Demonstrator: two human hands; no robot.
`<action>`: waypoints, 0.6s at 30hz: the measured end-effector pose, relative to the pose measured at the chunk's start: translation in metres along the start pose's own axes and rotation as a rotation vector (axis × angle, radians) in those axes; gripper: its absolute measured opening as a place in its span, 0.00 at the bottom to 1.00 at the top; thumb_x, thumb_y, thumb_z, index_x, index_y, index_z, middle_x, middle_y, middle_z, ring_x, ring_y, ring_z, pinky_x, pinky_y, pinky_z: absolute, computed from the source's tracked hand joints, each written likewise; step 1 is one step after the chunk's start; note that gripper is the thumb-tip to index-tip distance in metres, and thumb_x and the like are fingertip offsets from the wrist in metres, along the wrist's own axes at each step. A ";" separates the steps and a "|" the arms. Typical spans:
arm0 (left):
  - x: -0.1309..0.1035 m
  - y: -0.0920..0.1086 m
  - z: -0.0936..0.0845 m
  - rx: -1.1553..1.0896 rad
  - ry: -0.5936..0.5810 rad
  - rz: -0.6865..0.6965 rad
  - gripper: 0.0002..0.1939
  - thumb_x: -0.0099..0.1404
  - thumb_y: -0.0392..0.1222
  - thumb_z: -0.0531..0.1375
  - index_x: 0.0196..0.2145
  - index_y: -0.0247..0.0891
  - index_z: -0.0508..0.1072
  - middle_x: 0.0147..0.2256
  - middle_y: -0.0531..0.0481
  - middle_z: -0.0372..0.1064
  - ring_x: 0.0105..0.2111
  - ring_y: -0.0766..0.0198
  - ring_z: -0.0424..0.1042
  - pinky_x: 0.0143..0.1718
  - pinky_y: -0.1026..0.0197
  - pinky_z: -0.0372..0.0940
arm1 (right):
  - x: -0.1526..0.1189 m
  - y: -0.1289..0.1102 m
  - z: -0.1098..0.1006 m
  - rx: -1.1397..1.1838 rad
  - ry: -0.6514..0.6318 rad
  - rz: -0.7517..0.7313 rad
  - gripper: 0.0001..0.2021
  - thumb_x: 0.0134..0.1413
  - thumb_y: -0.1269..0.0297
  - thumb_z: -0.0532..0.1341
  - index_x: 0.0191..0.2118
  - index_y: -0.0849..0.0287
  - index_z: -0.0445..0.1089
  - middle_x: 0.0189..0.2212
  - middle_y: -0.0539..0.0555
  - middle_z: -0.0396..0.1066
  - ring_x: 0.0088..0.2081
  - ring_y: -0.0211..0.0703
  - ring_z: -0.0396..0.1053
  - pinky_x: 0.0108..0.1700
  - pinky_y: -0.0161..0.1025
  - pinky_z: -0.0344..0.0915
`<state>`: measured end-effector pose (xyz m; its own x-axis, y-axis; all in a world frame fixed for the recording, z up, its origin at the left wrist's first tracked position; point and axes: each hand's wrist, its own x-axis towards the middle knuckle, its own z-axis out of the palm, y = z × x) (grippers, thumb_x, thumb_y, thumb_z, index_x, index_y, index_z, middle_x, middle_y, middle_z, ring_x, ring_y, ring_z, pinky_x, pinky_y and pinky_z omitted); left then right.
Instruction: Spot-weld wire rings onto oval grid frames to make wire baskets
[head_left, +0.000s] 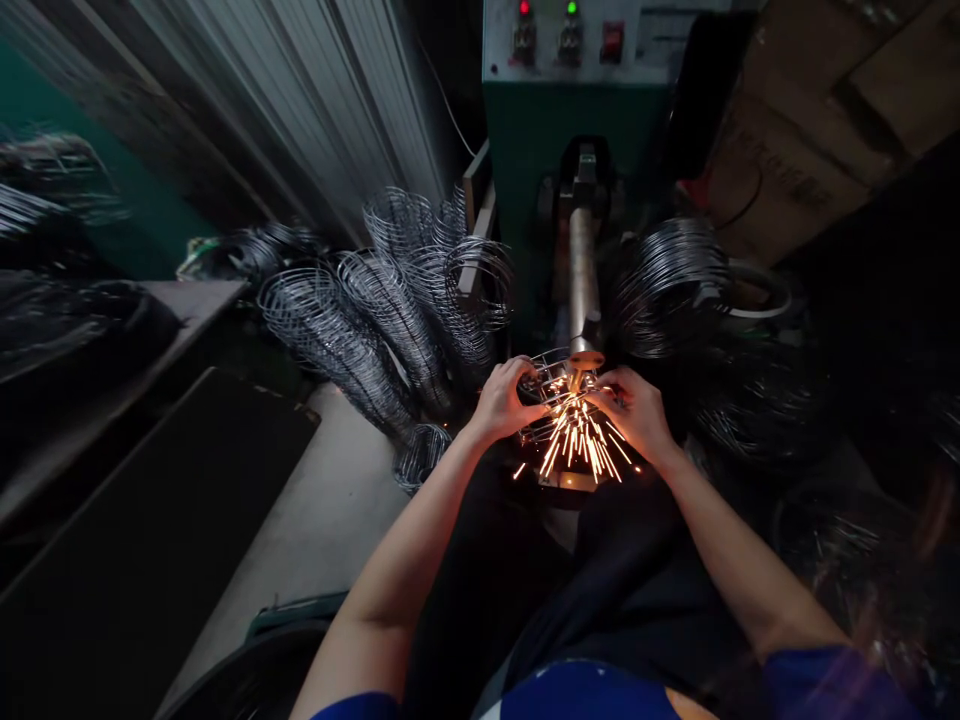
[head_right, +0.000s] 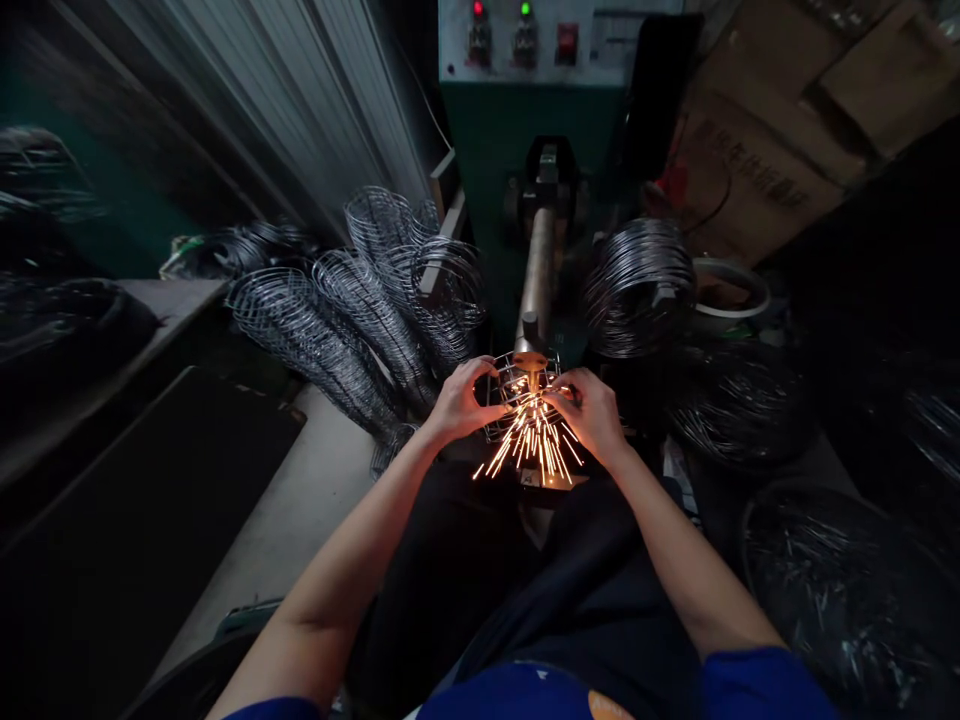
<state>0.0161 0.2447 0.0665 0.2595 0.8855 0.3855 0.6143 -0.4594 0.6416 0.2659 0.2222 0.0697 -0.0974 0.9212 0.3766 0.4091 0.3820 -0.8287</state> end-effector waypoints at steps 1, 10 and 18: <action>0.000 -0.001 -0.001 -0.004 -0.005 0.006 0.24 0.50 0.39 0.73 0.43 0.40 0.69 0.53 0.42 0.71 0.54 0.48 0.71 0.56 0.45 0.66 | -0.004 0.002 -0.005 0.116 0.002 0.088 0.13 0.53 0.54 0.72 0.37 0.56 0.73 0.36 0.53 0.75 0.39 0.45 0.73 0.45 0.43 0.71; -0.056 -0.042 0.013 -0.168 0.135 -0.087 0.33 0.53 0.53 0.73 0.50 0.39 0.66 0.61 0.35 0.62 0.63 0.47 0.62 0.63 0.43 0.61 | -0.085 0.028 -0.051 0.474 0.068 0.616 0.24 0.43 0.48 0.76 0.40 0.58 0.73 0.38 0.58 0.79 0.33 0.42 0.76 0.36 0.39 0.74; -0.072 -0.054 0.027 -0.324 0.202 -0.217 0.33 0.51 0.50 0.73 0.51 0.40 0.67 0.59 0.39 0.66 0.58 0.53 0.69 0.56 0.49 0.68 | -0.098 0.005 -0.032 0.502 0.009 0.687 0.26 0.40 0.47 0.77 0.32 0.58 0.66 0.28 0.54 0.77 0.23 0.35 0.70 0.24 0.31 0.66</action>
<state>-0.0158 0.2076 -0.0136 -0.0205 0.9471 0.3202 0.3647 -0.2911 0.8845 0.3065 0.1318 0.0419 0.0333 0.9607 -0.2757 -0.0768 -0.2726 -0.9591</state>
